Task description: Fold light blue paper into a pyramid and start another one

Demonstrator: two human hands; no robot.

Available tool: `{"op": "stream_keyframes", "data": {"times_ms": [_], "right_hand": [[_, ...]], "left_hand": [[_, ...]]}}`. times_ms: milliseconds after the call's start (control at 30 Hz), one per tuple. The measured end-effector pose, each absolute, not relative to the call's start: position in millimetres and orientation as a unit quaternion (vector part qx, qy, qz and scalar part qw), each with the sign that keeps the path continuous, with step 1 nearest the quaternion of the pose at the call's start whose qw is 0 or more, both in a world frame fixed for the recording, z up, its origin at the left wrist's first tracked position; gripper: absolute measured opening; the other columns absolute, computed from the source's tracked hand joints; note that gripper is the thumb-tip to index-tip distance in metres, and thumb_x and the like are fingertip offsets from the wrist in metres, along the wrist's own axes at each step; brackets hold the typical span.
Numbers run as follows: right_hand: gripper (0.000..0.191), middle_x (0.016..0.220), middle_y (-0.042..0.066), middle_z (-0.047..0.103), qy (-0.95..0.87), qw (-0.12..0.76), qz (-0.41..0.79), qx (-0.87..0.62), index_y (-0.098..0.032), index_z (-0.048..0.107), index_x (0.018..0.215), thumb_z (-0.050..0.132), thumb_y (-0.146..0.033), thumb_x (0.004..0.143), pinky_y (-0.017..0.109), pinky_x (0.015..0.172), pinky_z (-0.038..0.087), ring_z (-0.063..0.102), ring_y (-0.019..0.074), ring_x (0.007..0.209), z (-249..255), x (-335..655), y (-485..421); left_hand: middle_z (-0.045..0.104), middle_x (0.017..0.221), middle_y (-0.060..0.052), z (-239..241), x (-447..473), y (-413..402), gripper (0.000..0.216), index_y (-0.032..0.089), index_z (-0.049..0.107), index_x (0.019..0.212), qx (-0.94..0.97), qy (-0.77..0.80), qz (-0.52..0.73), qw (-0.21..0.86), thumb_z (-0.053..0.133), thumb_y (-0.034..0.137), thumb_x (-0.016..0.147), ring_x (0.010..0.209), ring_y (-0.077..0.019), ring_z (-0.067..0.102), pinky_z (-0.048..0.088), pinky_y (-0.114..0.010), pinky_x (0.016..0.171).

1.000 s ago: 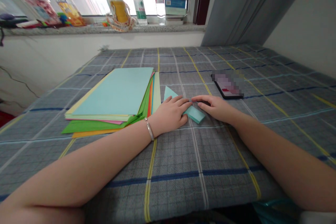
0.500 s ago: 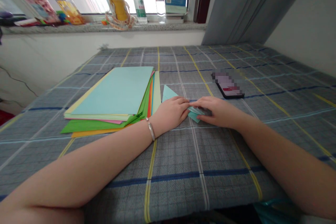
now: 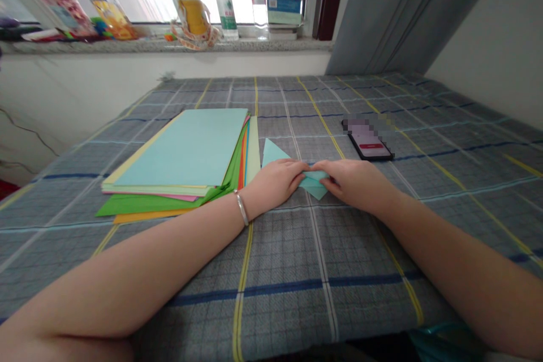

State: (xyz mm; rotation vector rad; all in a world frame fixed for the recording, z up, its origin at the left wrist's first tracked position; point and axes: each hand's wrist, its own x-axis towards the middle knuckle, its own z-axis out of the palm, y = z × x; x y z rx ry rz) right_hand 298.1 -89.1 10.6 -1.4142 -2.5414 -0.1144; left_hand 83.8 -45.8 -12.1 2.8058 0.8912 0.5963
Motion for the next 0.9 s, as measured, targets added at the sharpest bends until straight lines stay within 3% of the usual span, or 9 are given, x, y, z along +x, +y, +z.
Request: {"op": "stream_keyframes", "data": {"times_ms": [133,300,367,500,633,900], "right_hand": [[0.033,0.095,0.006,0.074,-0.866,0.114,-0.058,-0.483,-0.025,0.057,0.123,0.047,-0.026,0.092,0.03,0.064,0.041,0.068,0.0222,0.08,12.4,299.4,-90.4],[0.029,0.093,0.006,0.075,-0.871,0.114,-0.037,-0.477,-0.023,0.059,0.119,0.049,-0.022,0.092,0.03,0.065,0.045,0.069,0.0223,0.08,15.4,302.1,-90.8],[0.029,0.112,0.005,0.072,-0.891,0.12,-0.014,-0.438,-0.025,0.06,0.117,0.046,-0.018,0.093,0.03,0.074,0.049,0.069,0.0208,0.093,16.5,304.3,-90.9],[0.019,0.145,0.002,0.051,-0.926,0.116,0.001,-0.36,-0.024,0.064,0.098,0.05,-0.016,0.088,0.033,0.091,0.05,0.06,0.0212,0.117,17.1,309.7,-91.7],[0.02,0.149,0.007,0.045,-0.928,0.108,-0.001,-0.356,-0.023,0.065,0.099,0.063,-0.022,0.079,0.039,0.097,0.049,0.056,0.0263,0.123,17.0,311.8,-93.1],[0.03,0.15,0.012,0.043,-0.923,0.095,-0.031,-0.373,-0.02,0.061,0.111,0.06,-0.023,0.08,0.043,0.099,0.048,0.053,0.0286,0.126,13.3,306.0,-92.8]], "left_hand": [[0.069,0.084,-0.001,-12.7,81.7,-46.3,0.018,0.021,0.059,0.101,0.893,0.373,0.224,0.114,0.042,0.026,0.097,0.074,-0.0169,0.065,0.051,-0.029,0.068],[0.07,0.101,-0.004,-17.1,81.9,-42.0,0.022,0.02,0.065,0.096,0.93,0.277,0.22,0.101,0.045,0.012,0.09,0.097,-0.0187,0.065,0.05,-0.034,0.088],[0.07,0.105,-0.005,-18.4,82.8,-40.3,0.023,0.02,0.066,0.099,0.936,0.259,0.222,0.09,0.045,0.013,0.091,0.1,-0.0192,0.064,0.05,-0.035,0.091],[0.07,0.103,-0.005,-18.7,83.9,-38.7,0.022,0.019,0.067,0.099,0.935,0.261,0.221,0.09,0.047,0.015,0.092,0.098,-0.019,0.064,0.05,-0.035,0.091],[0.071,0.1,-0.004,-15.7,84.0,-38.4,0.021,0.019,0.067,0.097,0.936,0.255,0.216,0.111,0.047,0.014,0.092,0.098,-0.0186,0.063,0.048,-0.036,0.094],[0.07,0.1,-0.003,-14.6,84.2,-37.2,0.017,0.019,0.065,0.096,0.939,0.247,0.206,0.124,0.05,0.014,0.089,0.099,-0.0179,0.062,0.047,-0.038,0.097]]}}
